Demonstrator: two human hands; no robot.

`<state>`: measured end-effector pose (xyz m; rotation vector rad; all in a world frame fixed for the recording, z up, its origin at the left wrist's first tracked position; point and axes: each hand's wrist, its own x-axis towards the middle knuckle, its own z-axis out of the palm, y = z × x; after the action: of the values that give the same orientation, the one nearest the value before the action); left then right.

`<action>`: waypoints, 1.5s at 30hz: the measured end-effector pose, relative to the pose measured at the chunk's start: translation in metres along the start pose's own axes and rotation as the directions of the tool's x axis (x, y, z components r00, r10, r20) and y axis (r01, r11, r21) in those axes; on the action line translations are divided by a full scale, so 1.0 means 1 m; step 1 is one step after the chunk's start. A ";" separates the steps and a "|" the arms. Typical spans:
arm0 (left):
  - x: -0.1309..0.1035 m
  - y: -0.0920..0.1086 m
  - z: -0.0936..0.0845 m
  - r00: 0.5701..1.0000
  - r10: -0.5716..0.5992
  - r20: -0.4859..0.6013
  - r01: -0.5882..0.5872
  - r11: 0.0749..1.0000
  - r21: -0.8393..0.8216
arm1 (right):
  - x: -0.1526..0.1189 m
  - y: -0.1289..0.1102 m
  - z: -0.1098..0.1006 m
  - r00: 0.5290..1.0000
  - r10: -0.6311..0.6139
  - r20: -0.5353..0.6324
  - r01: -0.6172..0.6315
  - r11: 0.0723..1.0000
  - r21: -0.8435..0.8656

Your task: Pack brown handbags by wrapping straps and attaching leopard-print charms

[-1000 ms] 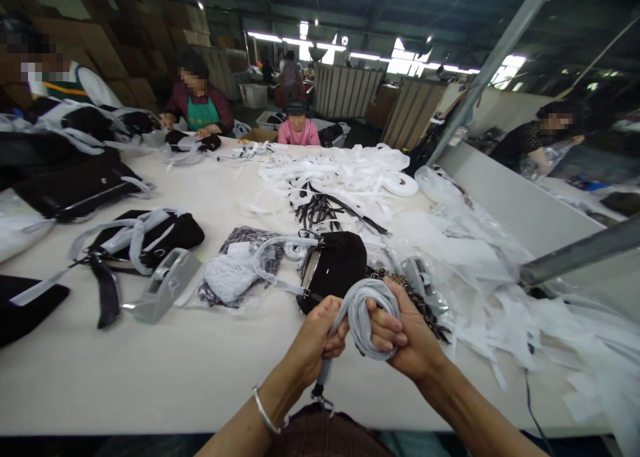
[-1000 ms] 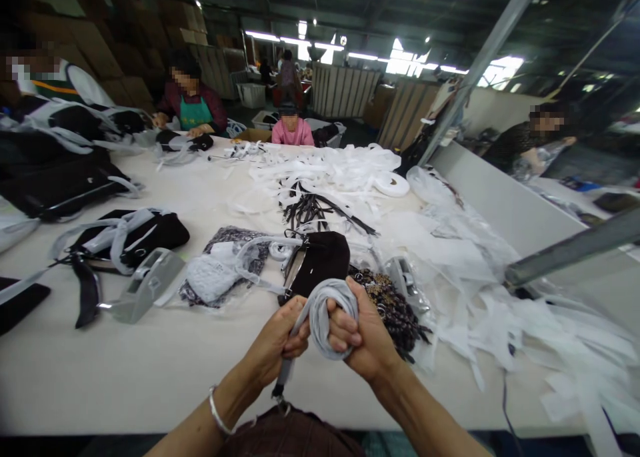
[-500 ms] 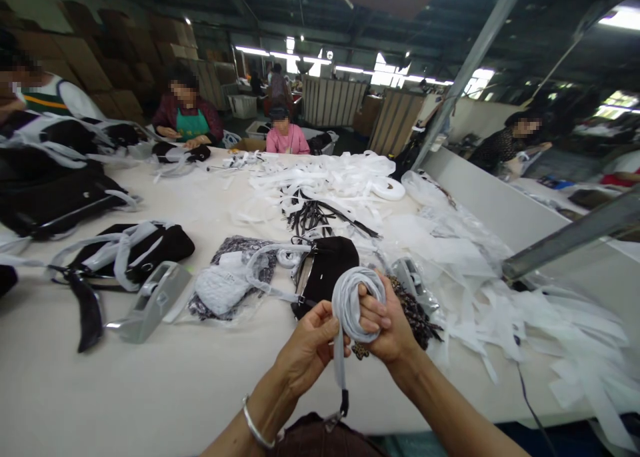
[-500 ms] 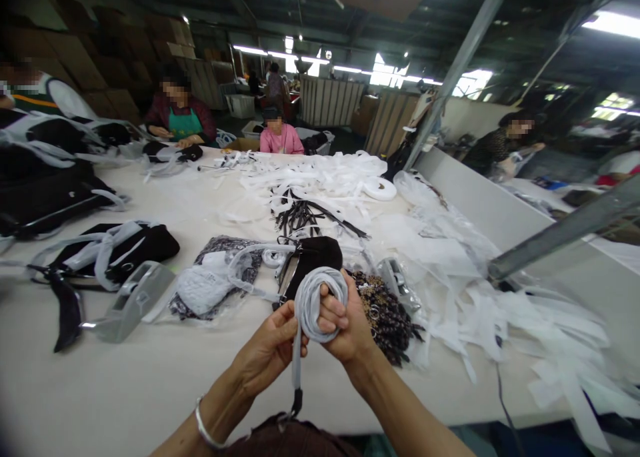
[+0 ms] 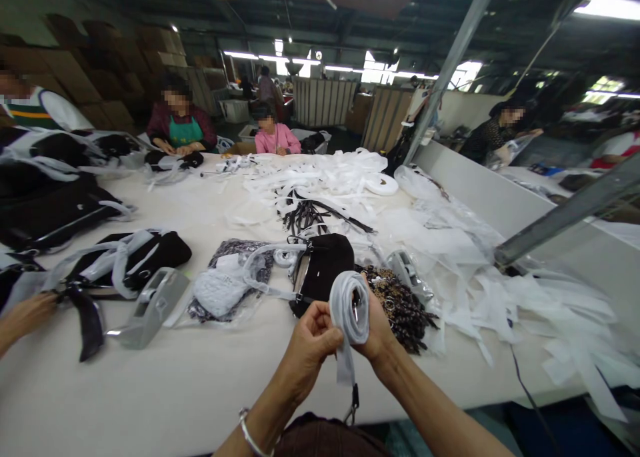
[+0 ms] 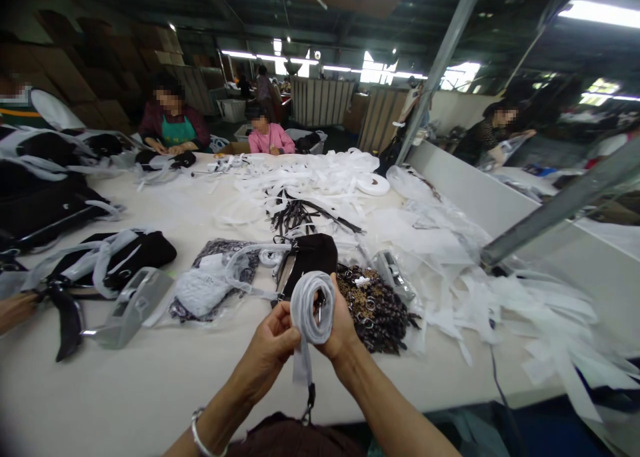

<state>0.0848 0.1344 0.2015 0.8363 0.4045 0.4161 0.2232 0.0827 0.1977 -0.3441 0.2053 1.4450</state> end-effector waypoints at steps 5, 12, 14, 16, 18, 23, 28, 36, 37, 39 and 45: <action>0.002 -0.005 -0.005 1.000 0.008 -0.008 -0.006 0.971 0.239 | 0.005 0.006 -0.016 0.982 -0.101 -0.162 0.081 0.989 -0.124; 0.011 -0.010 -0.011 0.975 0.105 0.195 -0.219 0.594 0.774 | 0.034 0.034 -0.068 0.952 -0.297 -0.080 0.173 0.732 -0.659; 0.014 -0.025 -0.027 0.970 0.148 0.195 -0.234 0.332 0.914 | 0.039 0.032 -0.091 0.927 -0.370 -0.067 0.150 0.527 -0.837; 0.016 -0.046 -0.052 0.976 0.134 0.175 -0.176 -0.004 0.984 | 0.039 0.026 -0.115 0.896 -0.439 -0.066 0.114 0.373 -0.921; 0.015 -0.069 -0.081 0.989 0.074 0.130 -0.109 -0.230 0.967 | 0.034 0.020 -0.135 0.873 -0.486 -0.040 0.070 0.207 -0.976; 0.010 -0.118 -0.131 0.998 -0.017 0.059 -0.061 -0.334 0.940 | 0.032 0.023 -0.162 0.951 -0.291 0.099 0.038 -0.207 -0.978; 0.005 -0.143 -0.149 0.996 -0.058 0.075 -0.091 -0.389 0.917 | 0.044 0.031 -0.173 0.995 -0.041 0.096 0.063 -0.497 -0.866; -0.022 -0.158 -0.164 0.985 -0.119 0.128 -0.167 -0.425 0.890 | 0.036 0.046 -0.191 0.991 0.134 0.011 0.095 -0.634 -0.767; -0.025 -0.159 -0.165 0.985 -0.120 0.127 -0.167 -0.428 0.888 | 0.037 0.048 -0.194 0.990 0.138 0.000 0.088 -0.634 -0.768; -0.030 -0.161 -0.169 0.986 -0.109 0.123 -0.158 -0.436 0.886 | 0.040 0.048 -0.200 0.990 0.142 -0.013 0.080 -0.625 -0.776; -0.043 -0.160 -0.181 0.988 -0.015 0.153 -0.141 -0.485 0.863 | 0.044 0.044 -0.201 0.992 0.121 -0.034 0.045 -0.598 -0.800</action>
<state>-0.0106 0.1296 -0.0245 2.8894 0.6068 -0.0868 0.1983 0.0573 -0.0096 -1.9641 -1.6313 1.1822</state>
